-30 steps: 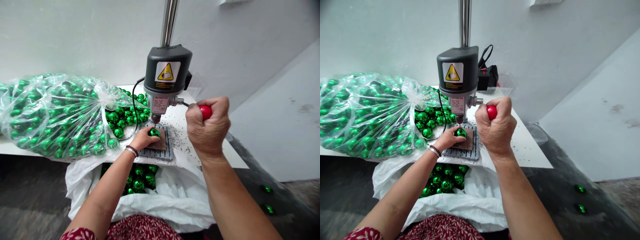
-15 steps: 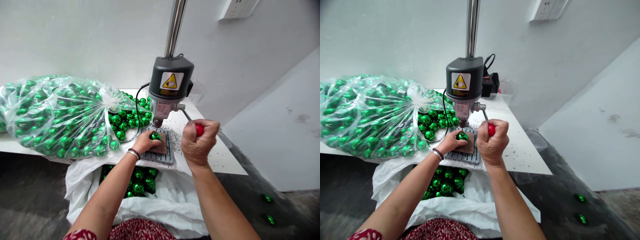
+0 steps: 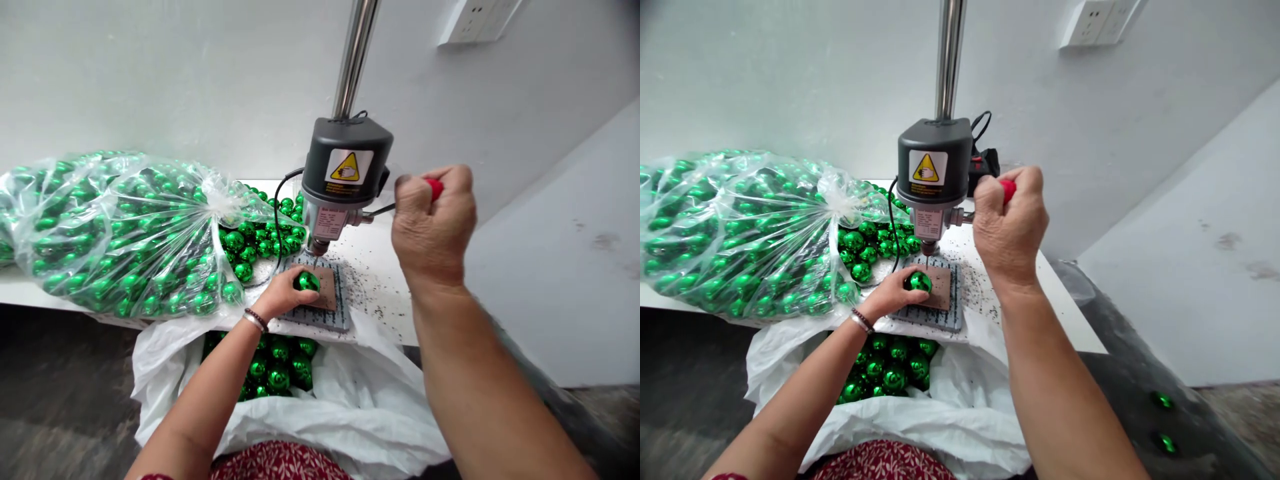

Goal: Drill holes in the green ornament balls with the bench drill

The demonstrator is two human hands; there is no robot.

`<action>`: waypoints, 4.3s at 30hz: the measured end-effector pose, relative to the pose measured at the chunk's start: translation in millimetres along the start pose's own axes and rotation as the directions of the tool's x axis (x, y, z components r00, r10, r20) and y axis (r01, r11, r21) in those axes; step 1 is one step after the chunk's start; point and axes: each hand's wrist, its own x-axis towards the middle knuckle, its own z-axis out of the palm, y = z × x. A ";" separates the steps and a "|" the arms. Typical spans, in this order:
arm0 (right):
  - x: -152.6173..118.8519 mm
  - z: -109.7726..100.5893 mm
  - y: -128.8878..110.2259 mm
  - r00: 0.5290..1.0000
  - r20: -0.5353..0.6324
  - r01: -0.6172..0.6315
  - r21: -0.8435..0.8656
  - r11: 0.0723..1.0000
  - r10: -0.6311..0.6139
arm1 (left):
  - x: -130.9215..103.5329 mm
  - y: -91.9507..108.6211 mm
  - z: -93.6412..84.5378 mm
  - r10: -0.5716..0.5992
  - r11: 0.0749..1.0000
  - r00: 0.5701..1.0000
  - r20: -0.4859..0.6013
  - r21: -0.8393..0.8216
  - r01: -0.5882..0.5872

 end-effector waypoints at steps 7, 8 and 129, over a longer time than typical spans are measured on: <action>-2.4 3.6 3.7 0.998 -0.055 0.007 0.004 1.000 -0.007 | -17.6 -17.2 -43.6 -0.074 0.997 0.997 -0.004 -0.006 0.073; -2.4 3.8 4.6 0.998 -0.061 0.019 0.004 1.000 -0.019 | -13.0 -18.0 -48.0 -0.085 0.995 0.990 -0.117 0.050 0.091; -5.0 2.9 9.2 0.992 -0.080 0.104 0.015 0.994 -0.103 | 0.6 -16.7 27.3 0.113 0.993 0.960 -0.255 -0.010 -0.119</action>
